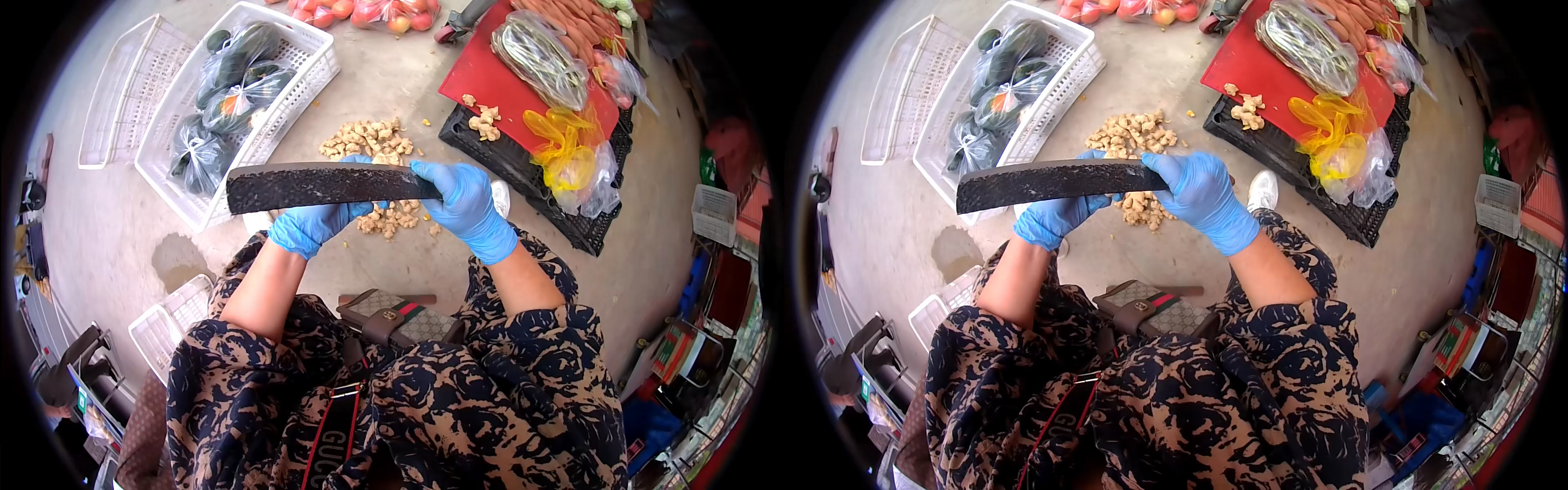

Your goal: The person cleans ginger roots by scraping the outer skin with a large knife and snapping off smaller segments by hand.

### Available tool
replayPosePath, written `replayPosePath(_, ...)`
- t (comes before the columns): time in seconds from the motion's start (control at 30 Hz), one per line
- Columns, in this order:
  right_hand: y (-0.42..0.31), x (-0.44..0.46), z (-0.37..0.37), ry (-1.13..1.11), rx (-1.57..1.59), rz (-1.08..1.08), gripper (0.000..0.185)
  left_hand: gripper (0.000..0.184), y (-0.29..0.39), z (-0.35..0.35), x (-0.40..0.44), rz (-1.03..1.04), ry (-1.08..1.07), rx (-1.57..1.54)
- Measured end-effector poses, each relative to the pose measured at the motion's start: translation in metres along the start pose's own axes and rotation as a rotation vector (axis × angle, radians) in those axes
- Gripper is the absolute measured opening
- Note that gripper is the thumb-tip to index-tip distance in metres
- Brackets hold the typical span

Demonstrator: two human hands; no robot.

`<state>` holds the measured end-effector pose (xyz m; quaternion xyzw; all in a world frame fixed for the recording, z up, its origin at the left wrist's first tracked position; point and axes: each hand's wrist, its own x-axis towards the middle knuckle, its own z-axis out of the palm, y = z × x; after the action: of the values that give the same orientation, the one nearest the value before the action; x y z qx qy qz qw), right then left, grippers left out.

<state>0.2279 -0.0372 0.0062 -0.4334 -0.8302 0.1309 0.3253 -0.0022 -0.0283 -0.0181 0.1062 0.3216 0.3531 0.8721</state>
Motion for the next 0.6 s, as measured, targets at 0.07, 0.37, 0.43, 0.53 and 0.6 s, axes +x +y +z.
replayPosePath(0.07,0.004,-0.010,-0.001,-0.031,0.009,0.091,0.032,0.034,-0.002,0.004,0.001,-0.026,-0.070,-0.048)
replayPosePath(0.37,0.041,-0.049,-0.004,-0.330,-0.079,0.616,0.020,0.035,0.022,0.040,-0.021,0.117,-0.176,0.206)
replayPosePath(0.43,0.030,-0.032,-0.008,-0.253,-0.016,0.647,0.020,0.036,0.024,0.041,-0.021,0.140,-0.217,0.205)
replayPosePath(0.53,0.010,-0.007,-0.015,-0.119,0.072,0.636,0.019,0.037,0.026,0.048,-0.020,0.163,-0.169,0.218)
replayPosePath(0.6,0.005,0.003,-0.016,-0.011,0.143,0.574,0.017,0.036,0.026,0.049,-0.019,0.157,-0.147,0.210)
